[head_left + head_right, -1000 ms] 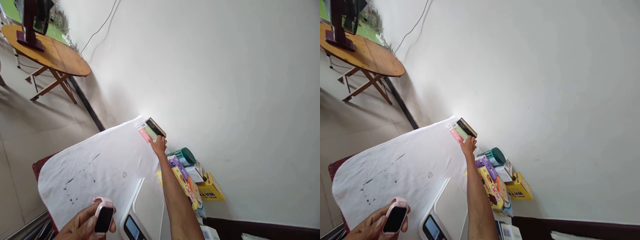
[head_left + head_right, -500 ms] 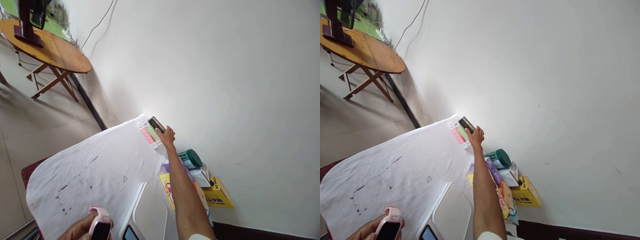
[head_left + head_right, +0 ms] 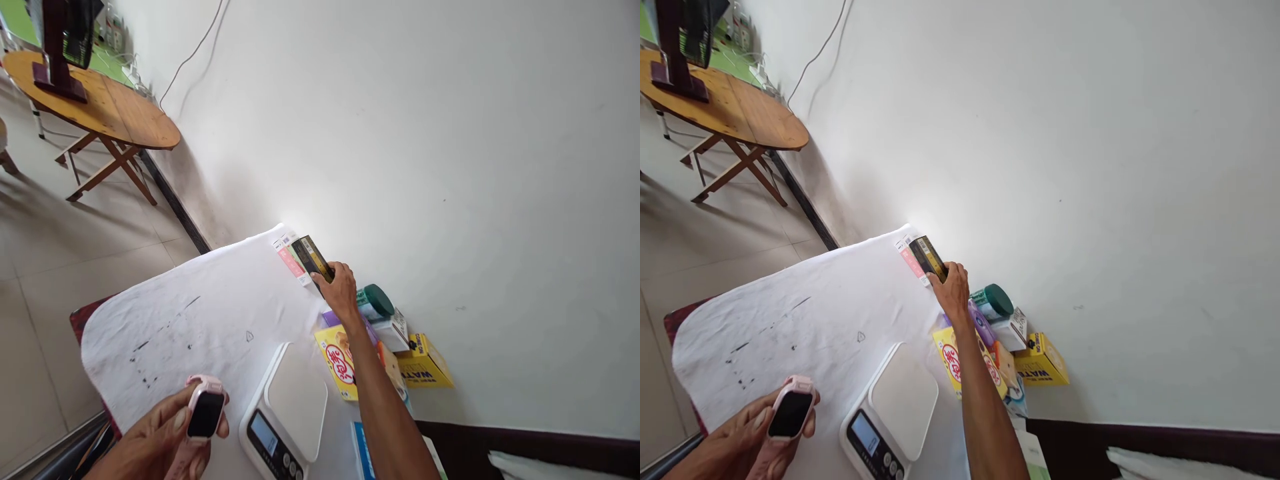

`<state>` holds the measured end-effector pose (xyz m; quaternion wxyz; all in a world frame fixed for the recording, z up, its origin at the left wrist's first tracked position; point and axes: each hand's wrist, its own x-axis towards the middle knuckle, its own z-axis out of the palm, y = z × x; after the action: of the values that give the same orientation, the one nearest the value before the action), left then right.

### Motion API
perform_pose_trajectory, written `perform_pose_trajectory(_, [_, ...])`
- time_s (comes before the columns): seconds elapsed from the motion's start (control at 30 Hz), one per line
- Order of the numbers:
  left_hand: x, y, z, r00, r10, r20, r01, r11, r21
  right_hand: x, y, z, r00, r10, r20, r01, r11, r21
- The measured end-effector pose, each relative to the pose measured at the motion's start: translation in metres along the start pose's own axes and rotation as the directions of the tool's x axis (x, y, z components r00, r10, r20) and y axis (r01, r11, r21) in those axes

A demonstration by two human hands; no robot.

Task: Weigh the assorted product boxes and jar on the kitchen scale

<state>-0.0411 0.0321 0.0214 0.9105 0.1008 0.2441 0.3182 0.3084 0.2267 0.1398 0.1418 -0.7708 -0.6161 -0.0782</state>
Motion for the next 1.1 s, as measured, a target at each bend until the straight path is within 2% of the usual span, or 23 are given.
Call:
perform_pose_trajectory(0.1, [-0.002,0.006,0.006,0.991,0.068,0.113,-0.066,0.998,-0.018,-0.071,-0.004,-0.023,0.995,-0.100,0.002,0.099,0.991,0.095])
perform_pose_trajectory(0.17, [-0.002,0.009,0.006,0.980,0.099,0.173,-0.102,0.995,0.008,-0.119,-0.007,-0.034,0.992,-0.126,0.017,0.122,0.980,0.154])
perform_pose_trajectory(0.27, [-0.003,0.011,0.005,0.969,0.123,0.215,-0.137,0.989,0.051,-0.180,-0.011,-0.041,0.996,-0.082,0.035,0.074,0.979,0.188])
perform_pose_trajectory(0.37, [-0.004,0.012,0.004,0.955,0.160,0.249,-0.181,0.981,0.063,-0.220,-0.014,-0.038,0.998,-0.047,0.040,0.038,0.981,0.191])
perform_pose_trajectory(0.53, [-0.006,0.012,0.005,0.957,0.173,0.231,-0.193,0.979,0.069,-0.248,-0.016,-0.028,0.998,-0.016,0.057,0.005,0.982,0.189])
perform_pose_trajectory(0.77, [-0.006,0.009,-0.004,0.962,0.162,0.221,-0.183,0.980,0.078,-0.258,-0.015,-0.032,1.000,0.021,0.008,-0.022,0.979,0.200])
perform_pose_trajectory(0.93, [0.000,0.007,-0.015,0.969,0.128,0.213,-0.143,0.988,0.057,-0.265,-0.019,-0.020,1.000,0.008,0.025,-0.012,0.982,0.190])
perform_pose_trajectory(1.0, [0.000,0.008,-0.016,0.969,0.124,0.214,-0.139,0.989,0.058,-0.270,-0.022,-0.014,1.000,0.013,-0.023,-0.009,0.983,0.182])
perform_pose_trajectory(1.1, [-0.001,0.009,-0.015,0.973,0.115,0.198,-0.132,0.989,0.073,-0.284,-0.022,-0.016,0.987,0.037,-0.158,-0.007,0.983,0.186])
